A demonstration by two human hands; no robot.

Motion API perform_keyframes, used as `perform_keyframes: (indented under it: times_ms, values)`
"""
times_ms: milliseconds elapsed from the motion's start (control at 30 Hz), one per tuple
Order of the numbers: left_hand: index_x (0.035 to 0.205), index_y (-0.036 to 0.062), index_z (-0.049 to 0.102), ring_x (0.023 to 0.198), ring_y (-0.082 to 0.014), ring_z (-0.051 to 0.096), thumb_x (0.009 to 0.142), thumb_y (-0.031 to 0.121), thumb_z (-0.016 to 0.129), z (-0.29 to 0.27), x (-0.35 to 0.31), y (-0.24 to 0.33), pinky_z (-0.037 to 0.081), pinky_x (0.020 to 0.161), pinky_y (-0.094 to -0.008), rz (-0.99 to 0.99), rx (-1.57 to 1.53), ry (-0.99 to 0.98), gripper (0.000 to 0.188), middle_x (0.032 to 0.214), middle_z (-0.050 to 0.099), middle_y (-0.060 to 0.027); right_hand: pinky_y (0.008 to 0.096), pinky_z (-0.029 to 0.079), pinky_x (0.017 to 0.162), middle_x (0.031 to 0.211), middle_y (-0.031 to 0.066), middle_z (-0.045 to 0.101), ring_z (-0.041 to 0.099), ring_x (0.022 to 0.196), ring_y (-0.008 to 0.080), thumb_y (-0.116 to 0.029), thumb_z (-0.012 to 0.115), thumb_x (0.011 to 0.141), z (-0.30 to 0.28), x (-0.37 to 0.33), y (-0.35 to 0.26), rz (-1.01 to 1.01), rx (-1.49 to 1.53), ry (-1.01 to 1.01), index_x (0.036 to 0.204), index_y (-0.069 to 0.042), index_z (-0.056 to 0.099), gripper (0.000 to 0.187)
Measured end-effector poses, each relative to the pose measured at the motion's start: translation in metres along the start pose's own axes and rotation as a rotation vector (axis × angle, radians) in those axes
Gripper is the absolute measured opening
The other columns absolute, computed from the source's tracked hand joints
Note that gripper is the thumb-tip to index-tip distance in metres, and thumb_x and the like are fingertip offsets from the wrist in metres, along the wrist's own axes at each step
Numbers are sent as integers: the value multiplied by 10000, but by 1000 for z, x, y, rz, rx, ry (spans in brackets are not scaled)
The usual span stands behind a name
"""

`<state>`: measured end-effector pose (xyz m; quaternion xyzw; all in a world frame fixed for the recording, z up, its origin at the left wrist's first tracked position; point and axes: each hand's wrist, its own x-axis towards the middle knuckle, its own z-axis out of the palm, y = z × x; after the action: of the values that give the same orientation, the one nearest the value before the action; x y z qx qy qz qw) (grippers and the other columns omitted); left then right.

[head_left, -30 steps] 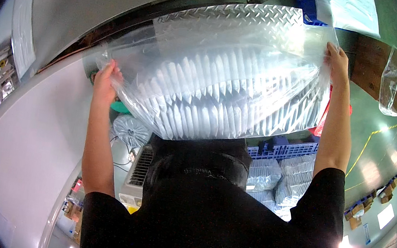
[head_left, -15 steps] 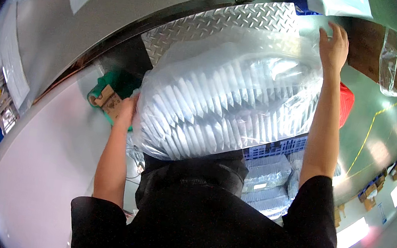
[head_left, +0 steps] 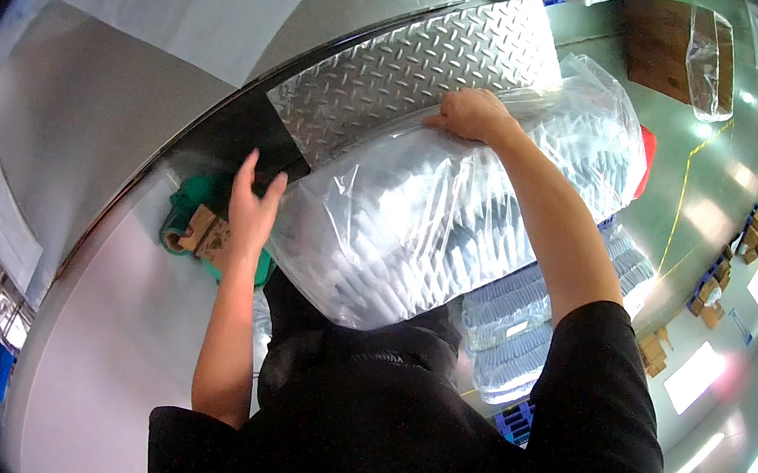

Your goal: The person wraps a large stack of items in plastic wrap and secures it with tape. They then place the wrapped package onto a pallet and apply a label to the side.

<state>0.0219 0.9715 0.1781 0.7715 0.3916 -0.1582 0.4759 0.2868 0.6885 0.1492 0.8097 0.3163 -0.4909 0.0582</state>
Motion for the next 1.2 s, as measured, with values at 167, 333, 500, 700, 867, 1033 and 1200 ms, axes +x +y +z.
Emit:
perform_keyframes:
  times_ms: [167,333,500,700,867,1033,1200]
  values:
    - [1392,-77,485,1368,-349,459,927,591,561,65,55,120,358,1122,-376,151,-40,-595,817,1451,485,-256,469,539,853,979,182,728,700,955,355,-605,540,912,4,15,4,23,-59,-5,966,-41,744,602]
    - [1499,-30,345,1483,-347,251,980,599,396,163,64,105,205,1211,-401,252,244,-912,817,1579,287,-239,442,549,841,982,144,740,715,954,299,-573,550,916,36,38,25,11,-140,70,956,-100,765,522]
    - [1507,15,360,1494,-318,228,1042,467,360,180,86,63,185,1218,-384,383,229,-1015,649,1596,276,-200,430,551,754,891,113,740,718,850,306,-517,583,903,47,50,35,26,-138,229,907,-130,758,425]
    - [1473,-16,406,1477,-286,269,1063,388,388,175,96,55,213,1201,-360,323,235,-1022,576,1572,323,-197,399,481,873,1021,126,663,620,990,307,-131,755,808,-1,-102,35,142,297,1580,923,-87,683,143]
    - [1518,-9,329,1229,-217,523,974,176,513,166,84,143,358,1082,-344,-10,125,-1109,603,1386,548,-159,279,457,908,1070,67,595,563,971,142,-164,637,978,210,-217,77,1037,1056,1772,1242,19,520,342]
    - [1399,11,509,1132,-197,574,926,224,482,178,77,170,415,1004,-333,-215,201,-1066,520,1312,607,-128,562,232,1169,1622,189,190,264,1467,346,-873,262,854,261,-191,-15,799,2749,790,1591,-136,163,1047]
    - [1544,7,277,1419,-239,355,1027,633,239,179,35,175,249,1184,-349,-197,49,-837,813,1560,348,-128,525,273,1157,1586,188,279,311,1439,362,-862,249,867,243,-174,-26,550,2993,916,1581,-94,183,1050]
